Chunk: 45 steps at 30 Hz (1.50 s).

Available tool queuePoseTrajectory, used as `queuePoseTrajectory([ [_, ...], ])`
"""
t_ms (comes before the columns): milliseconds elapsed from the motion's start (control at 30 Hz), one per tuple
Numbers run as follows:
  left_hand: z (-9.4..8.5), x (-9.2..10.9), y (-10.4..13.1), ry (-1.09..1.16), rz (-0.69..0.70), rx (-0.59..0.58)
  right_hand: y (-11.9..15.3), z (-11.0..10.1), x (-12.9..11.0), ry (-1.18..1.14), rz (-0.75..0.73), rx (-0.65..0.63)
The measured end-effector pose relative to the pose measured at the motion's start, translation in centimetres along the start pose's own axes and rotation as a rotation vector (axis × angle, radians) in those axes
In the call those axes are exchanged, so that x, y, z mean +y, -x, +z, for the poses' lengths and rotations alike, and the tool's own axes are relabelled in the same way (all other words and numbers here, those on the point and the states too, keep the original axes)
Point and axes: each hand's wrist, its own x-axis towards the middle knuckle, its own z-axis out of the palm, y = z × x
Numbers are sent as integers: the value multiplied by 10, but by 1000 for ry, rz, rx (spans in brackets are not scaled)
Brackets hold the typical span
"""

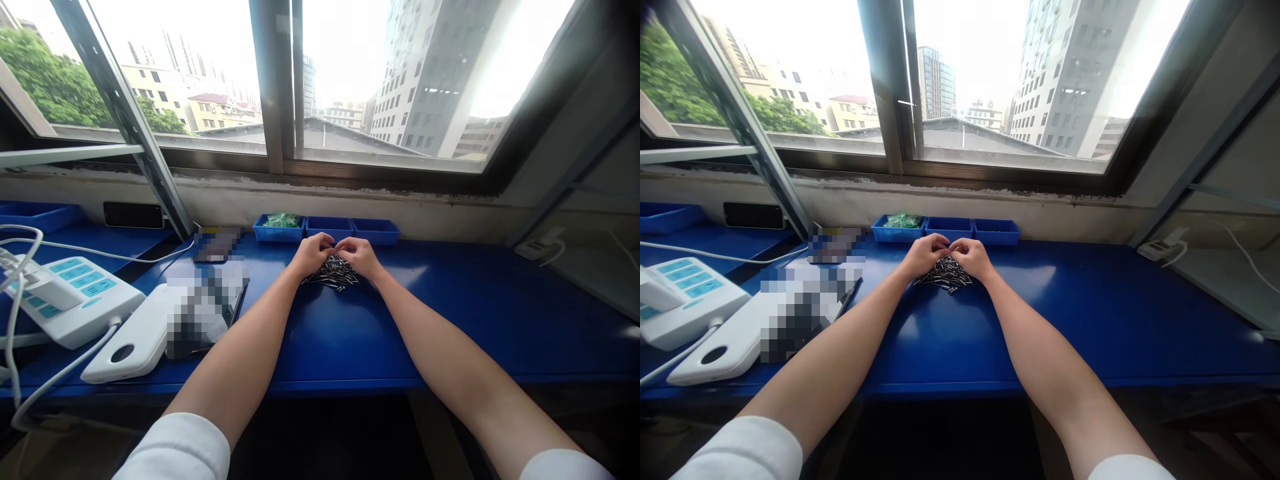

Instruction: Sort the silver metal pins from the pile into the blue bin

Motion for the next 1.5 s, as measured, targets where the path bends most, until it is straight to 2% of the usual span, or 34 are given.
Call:
queuePoseTrajectory([
  [100,-4,-1,-2,-29,1,-9,-4,0,2,-39,72,52],
  [200,-8,-9,-6,-211,-79,69,-8,-2,5,-2,131,124],
  [300,-12,-18,-9,-394,-172,114,-14,-6,5,120,163,169],
  [433,-14,-22,-10,-503,-263,79,-30,-14,-3,363,165,178],
  [633,-11,-19,-7,-510,-277,-60,-62,-17,-8,770,65,65],
  [767,-9,-19,-7,-530,-247,-101,-75,-8,-4,951,90,-68],
  [867,-8,-19,-7,-553,-245,-107,-79,-3,0,993,156,-155],
  [967,-8,-20,-7,-564,-243,-114,-74,-2,3,953,168,-128],
  [1133,-8,-19,-7,-512,-215,-146,-48,-7,6,749,128,82],
  [1233,-5,-17,-4,-435,-192,-188,-30,-9,10,652,132,32],
  [1333,1,-16,-2,-471,-162,-230,-18,-9,16,673,158,-52],
  [1500,12,-19,-1,-569,-90,-189,-7,1,19,687,136,-151],
])
